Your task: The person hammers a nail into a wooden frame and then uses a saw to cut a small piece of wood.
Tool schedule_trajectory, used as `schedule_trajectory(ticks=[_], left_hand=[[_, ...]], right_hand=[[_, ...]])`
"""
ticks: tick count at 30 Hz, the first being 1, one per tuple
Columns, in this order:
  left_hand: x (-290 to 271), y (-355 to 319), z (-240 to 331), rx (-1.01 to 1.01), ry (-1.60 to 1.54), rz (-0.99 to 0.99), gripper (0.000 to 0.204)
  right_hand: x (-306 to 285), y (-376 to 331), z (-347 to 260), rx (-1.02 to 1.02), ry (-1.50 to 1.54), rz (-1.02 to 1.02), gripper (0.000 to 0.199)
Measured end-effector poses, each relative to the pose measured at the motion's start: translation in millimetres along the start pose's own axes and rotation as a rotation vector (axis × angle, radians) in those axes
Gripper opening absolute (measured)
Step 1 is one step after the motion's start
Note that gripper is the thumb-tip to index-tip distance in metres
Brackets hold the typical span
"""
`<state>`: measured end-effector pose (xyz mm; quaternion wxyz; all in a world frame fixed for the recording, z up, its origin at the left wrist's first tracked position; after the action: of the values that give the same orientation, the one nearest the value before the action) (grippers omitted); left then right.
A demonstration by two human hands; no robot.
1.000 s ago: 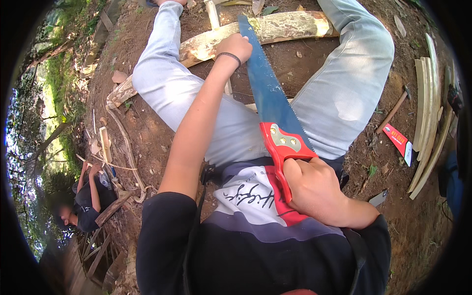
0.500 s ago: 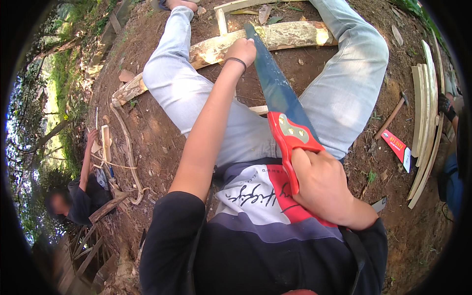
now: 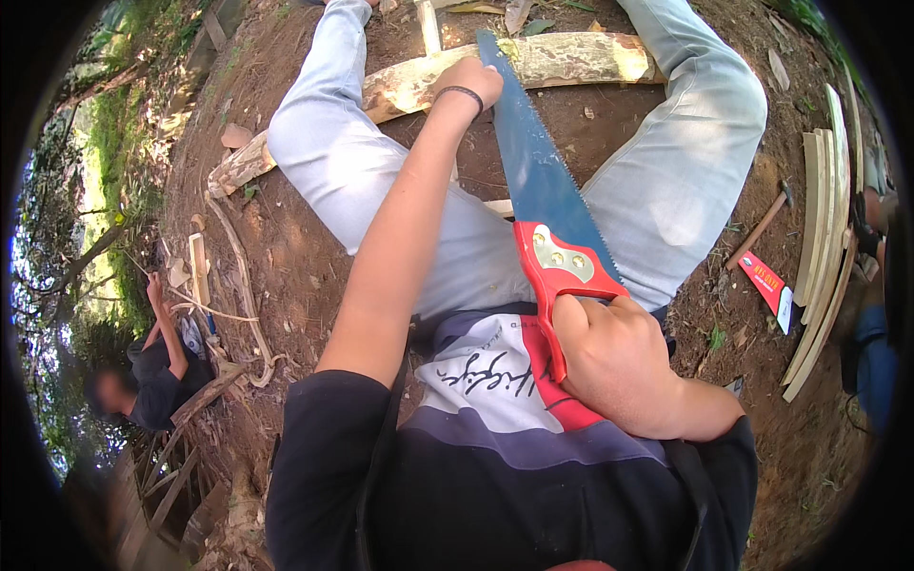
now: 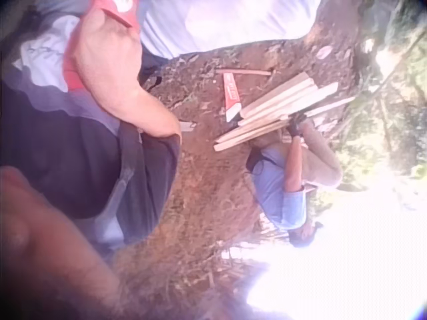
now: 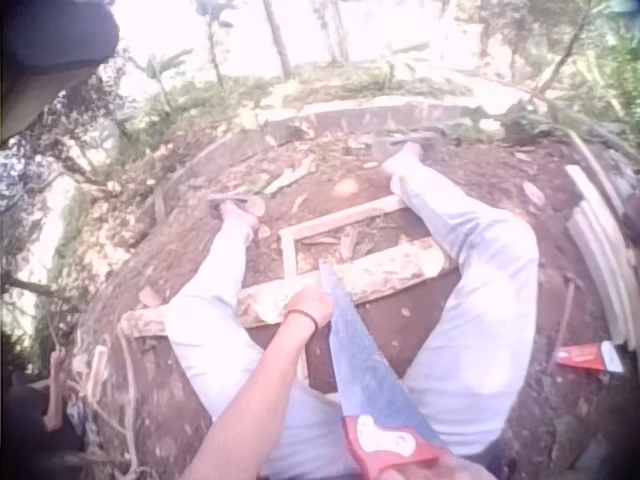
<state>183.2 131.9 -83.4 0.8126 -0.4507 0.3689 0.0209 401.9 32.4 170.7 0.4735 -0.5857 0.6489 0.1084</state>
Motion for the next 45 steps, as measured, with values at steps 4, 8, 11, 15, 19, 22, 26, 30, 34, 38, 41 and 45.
schedule_trajectory(ticks=[4, 8, 11, 15, 19, 22, 26, 30, 34, 38, 41, 45], left_hand=[[-1, -17, 5, 0.036, -0.003, 0.168, 0.045], [9, -32, 12, 0.067, 0.023, -0.012, 0.041], [-5, -18, 7, -0.010, -0.053, 0.085, 0.044], [-19, 4, 2, 0.013, -0.047, 0.135, 0.047], [-4, -26, 3, 0.074, 0.007, 0.050, 0.046], [-1, -26, 0, 0.058, -0.009, 0.061, 0.046], [-20, -3, 3, -0.041, -0.077, 0.087, 0.046], [-18, 0, 1, -0.007, 0.024, 0.036, 0.045], [-1, -12, 7, 0.085, 0.033, 0.002, 0.043], [-11, 3, 12, 0.041, -0.043, 0.122, 0.044], [-25, 13, 15, -0.009, 0.012, 0.199, 0.043], [-21, -15, 14, 0.125, 0.092, 0.049, 0.043]], right_hand=[[-12, -6, -4, -0.028, 0.034, 0.062, 0.019], [-9, -26, -3, -0.023, 0.063, 0.093, 0.019], [-15, -9, 4, -0.016, 0.043, 0.129, 0.020], [-17, 12, 8, 0.021, 0.055, 0.127, 0.020], [-14, -20, -2, -0.007, 0.124, 0.100, 0.018], [-11, -14, -8, -0.019, 0.074, 0.076, 0.017], [-13, 19, -2, 0.025, 0.036, 0.106, 0.017], [-18, 12, 0, 0.032, 0.093, 0.098, 0.018], [-9, -15, -5, 0.017, 0.095, 0.091, 0.020], [-2, 21, 6, 0.050, 0.029, 0.094, 0.020], [-14, 30, 6, 0.064, 0.075, 0.092, 0.020], [-31, -6, 3, 0.039, 0.223, 0.075, 0.021]])
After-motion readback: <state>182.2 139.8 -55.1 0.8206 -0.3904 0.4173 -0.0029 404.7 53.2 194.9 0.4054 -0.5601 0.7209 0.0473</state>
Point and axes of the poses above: each hand's wrist, its own y-axis towards the middle knuckle, its own x-axis out of the palm, z = x × y, the point moved 9 cm from there along y, towards the middle knuckle, and after that the axes turned 5 degrees about -z, right-handed, at the moved point
